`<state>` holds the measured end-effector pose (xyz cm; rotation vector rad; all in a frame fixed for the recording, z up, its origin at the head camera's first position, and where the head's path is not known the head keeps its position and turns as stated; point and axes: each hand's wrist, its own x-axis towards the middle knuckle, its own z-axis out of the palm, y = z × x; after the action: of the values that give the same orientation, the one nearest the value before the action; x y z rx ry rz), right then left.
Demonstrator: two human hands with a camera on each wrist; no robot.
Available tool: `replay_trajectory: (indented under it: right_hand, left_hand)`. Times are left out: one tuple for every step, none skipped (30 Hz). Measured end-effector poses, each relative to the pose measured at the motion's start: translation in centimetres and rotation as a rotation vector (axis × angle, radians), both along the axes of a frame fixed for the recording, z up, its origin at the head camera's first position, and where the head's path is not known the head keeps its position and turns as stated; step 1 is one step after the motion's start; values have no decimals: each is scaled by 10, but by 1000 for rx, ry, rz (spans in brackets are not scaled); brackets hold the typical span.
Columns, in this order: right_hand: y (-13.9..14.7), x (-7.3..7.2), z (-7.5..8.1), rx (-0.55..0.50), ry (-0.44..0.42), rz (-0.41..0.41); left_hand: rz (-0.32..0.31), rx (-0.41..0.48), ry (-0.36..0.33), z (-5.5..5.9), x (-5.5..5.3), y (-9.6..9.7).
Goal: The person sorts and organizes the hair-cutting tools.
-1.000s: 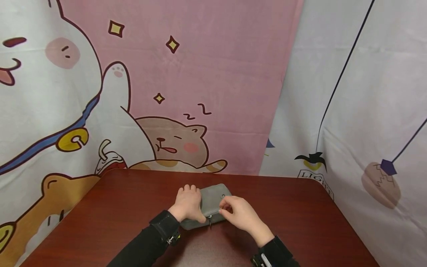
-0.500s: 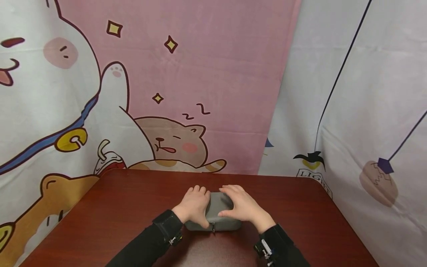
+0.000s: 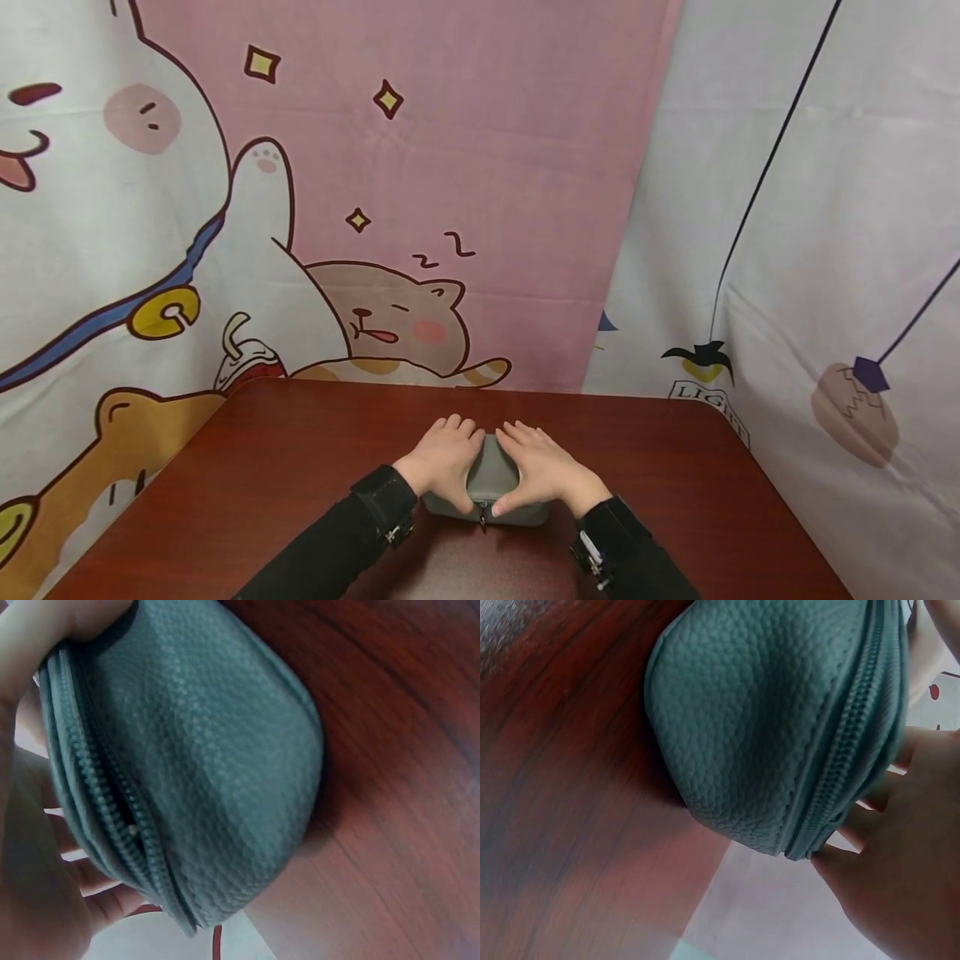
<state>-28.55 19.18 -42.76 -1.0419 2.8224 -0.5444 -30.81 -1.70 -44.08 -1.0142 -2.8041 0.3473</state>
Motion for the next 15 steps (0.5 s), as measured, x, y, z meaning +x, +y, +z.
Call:
replay_trajectory:
  right_hand:
    - [0,0,0,16,2,-3]
    - [-1,0,0,32,1,-7]
    - [-2,0,0,47,-1,-12]
    - [-2,0,0,60,-3,-19]
    - [-3,0,0,71,-5,-27]
    - [-3,0,0,81,-7,-35]
    - [-4,0,0,91,-8,-41]
    - [-4,-1,0,98,-7,-46]
    - [-5,-1,0,101,-6,-50]
    - [-5,-2,0,104,-1,-52]
    - [-5,-2,0,107,4,-53]
    - [-5,-3,-1,110,11,-53]
    - [-5,-3,-1,110,18,-50]
    - [-5,-4,-2,109,24,-49]
    - [-5,-4,-3,107,30,-47]
  left_hand:
    - [-6,5,-1,0,-1,0]
    - [-12,8,1,-1,-1,0]
    - [-17,10,2,-1,-2,0]
    - [-21,12,3,-1,-2,-1]
    - [-24,13,5,-1,-3,-1]
    - [-27,14,5,-1,-3,-1]
    - [-29,16,5,-1,-4,-1]
    - [-31,15,6,-2,-4,-2]
    - [-31,14,7,-2,-5,-2]
    - [-33,15,9,-2,-5,-2]
    - [-33,14,11,-3,-6,-2]
    - [-34,12,11,-3,-6,-2]
    - [-34,12,11,-3,-6,-2]
    - [-33,13,11,-3,-6,-2]
    - [-32,15,9,-2,-5,-2]
